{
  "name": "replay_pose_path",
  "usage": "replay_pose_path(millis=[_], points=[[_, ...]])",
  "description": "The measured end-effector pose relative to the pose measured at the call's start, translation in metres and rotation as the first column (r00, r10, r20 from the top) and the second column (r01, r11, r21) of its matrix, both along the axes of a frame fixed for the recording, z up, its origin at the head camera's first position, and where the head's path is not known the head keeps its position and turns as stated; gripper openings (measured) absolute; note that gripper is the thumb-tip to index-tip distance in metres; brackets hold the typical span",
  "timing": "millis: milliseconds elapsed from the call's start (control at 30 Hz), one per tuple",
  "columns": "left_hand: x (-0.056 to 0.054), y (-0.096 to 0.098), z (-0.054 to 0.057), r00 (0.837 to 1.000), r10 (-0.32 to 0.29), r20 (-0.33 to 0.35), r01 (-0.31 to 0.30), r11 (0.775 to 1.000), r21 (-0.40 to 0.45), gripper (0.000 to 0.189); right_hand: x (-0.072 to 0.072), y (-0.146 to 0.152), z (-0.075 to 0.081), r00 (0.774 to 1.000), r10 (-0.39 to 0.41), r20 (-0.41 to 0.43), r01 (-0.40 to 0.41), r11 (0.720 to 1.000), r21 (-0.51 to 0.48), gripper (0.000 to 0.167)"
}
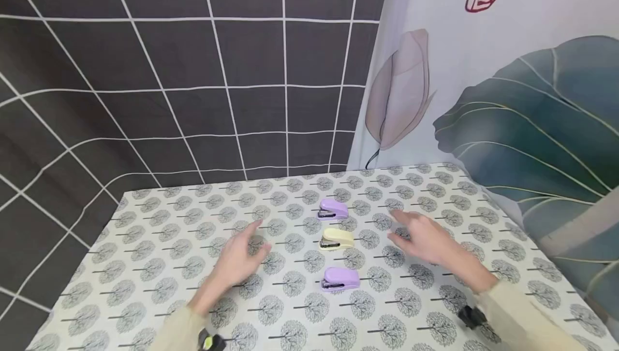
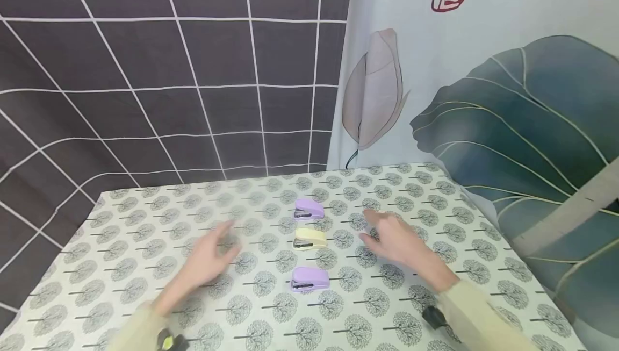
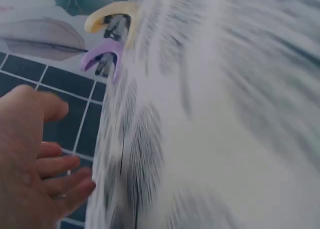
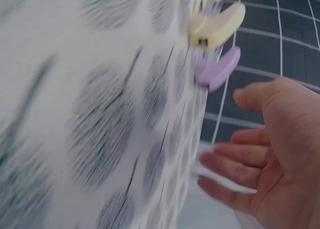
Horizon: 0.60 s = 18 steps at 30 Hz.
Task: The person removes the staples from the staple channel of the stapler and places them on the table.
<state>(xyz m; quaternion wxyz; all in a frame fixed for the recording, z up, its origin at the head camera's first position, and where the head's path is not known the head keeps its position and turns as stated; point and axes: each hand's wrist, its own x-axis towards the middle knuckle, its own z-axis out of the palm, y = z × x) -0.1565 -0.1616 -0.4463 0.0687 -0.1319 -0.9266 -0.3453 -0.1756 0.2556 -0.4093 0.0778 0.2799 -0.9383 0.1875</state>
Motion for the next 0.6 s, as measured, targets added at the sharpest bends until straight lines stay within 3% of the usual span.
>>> replay_pose_path(millis=[133,267,333,500,600], points=[[-0.036,0.037,-0.007,0.999,-0.029,0.027,0.023,0.979,0.202,0.039,-0.023,-0.031,0.002,0.992,0.109,0.069,-0.099,0.987,-0.126,0.03],[-0.069,0.071,-0.013,0.993,-0.114,0.029,0.102,0.959,0.264,0.04,-0.05,-0.067,0.003,0.99,0.1,0.098,-0.085,0.986,-0.141,0.033],[-0.079,0.08,-0.015,0.991,-0.129,0.028,0.116,0.955,0.272,0.043,-0.062,-0.087,0.002,0.99,0.096,0.099,-0.085,0.99,-0.111,0.038],[-0.091,0.091,-0.021,0.993,-0.102,0.058,0.088,0.973,0.212,0.044,-0.078,-0.117,0.001,0.984,0.143,0.11,-0.14,0.989,-0.04,0.045],[-0.099,0.103,-0.021,0.988,-0.149,0.039,0.14,0.974,0.177,0.04,-0.08,-0.117,0.001,0.986,0.115,0.119,-0.114,0.993,-0.014,0.042]])
